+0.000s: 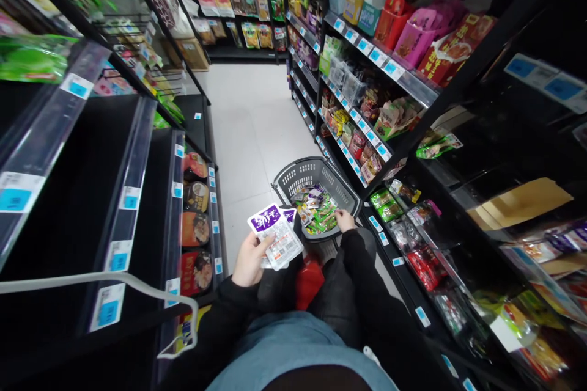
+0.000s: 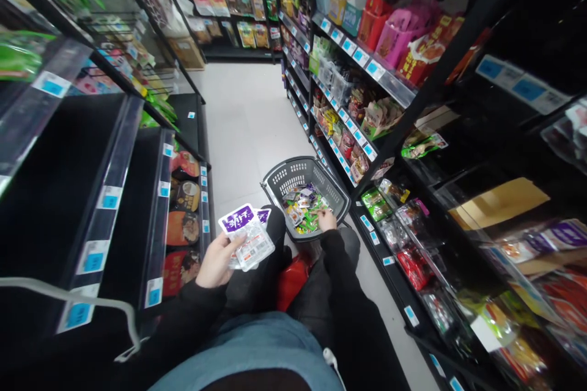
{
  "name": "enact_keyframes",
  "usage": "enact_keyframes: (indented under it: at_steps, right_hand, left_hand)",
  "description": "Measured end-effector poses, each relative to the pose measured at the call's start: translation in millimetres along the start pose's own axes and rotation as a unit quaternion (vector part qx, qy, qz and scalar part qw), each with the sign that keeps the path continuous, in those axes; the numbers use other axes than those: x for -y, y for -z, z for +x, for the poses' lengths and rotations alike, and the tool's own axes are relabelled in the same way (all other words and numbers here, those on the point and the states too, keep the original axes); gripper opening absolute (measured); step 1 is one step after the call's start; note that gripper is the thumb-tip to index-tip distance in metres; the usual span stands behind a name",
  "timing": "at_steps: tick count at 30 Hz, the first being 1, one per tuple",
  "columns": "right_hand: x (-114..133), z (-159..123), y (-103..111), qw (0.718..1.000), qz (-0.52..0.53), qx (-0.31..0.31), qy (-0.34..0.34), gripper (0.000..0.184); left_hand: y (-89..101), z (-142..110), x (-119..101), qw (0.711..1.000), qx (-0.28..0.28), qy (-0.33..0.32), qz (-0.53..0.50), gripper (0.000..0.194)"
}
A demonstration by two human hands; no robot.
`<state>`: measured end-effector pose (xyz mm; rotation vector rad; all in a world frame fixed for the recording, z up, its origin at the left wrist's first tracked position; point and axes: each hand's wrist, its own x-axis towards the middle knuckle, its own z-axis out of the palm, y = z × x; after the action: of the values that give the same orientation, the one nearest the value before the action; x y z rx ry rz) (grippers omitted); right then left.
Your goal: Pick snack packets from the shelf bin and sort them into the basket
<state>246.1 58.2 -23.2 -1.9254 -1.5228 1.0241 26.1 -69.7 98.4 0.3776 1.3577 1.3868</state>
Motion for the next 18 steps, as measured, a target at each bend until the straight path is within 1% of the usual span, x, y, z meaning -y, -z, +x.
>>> enact_keyframes:
  at_steps: [2,4,6,7,8,9,11,15,18]
  right_hand:
    - [0.9,-28.6,-1.9,0.998,0.044,0.036,0.003,0.015]
    - [9.3,-62.4,-0.9,0.989,0.121,0.082,0.027,0.024]
    - [24.0,-94.9,4.8,0.949,0.274,0.127,0.095,0.034]
    - [32.1,-109.0,9.3,0.931,0.319,0.123,0.126,0.035]
    - [39.6,-121.3,14.4,0.923,0.341,0.105,0.146,0.032]
    - [46.0,-131.4,19.6,0.920,0.349,0.084,0.154,0.030]
    - [54.1,-145.1,28.8,0.926,0.345,0.048,0.142,0.028]
    - [55.4,-152.6,39.1,0.931,0.351,0.042,0.095,0.031]
    - [54.0,-150.5,45.9,0.917,0.391,0.009,0.076,0.035]
  left_hand:
    - [0.2,0.4,7.6,1.000,0.016,0.009,0.015,0.055]
    - [-3.4,1.8,16.8,0.998,0.044,0.011,0.034,0.052]
    - [-10.2,3.2,25.9,0.995,0.080,0.002,0.060,0.048]
    - [-14.5,3.5,29.7,0.993,0.098,-0.007,0.073,0.046]
    - [-18.9,3.4,32.6,0.990,0.113,-0.017,0.086,0.045]
    - [-23.4,2.9,34.4,0.987,0.125,-0.029,0.098,0.043]
    - [-32.0,0.6,34.7,0.981,0.145,-0.046,0.120,0.041]
    - [-43.4,-5.8,26.7,0.973,0.161,-0.062,0.153,0.042]
    - [-44.9,-7.6,21.6,0.976,0.157,-0.088,0.124,0.044]
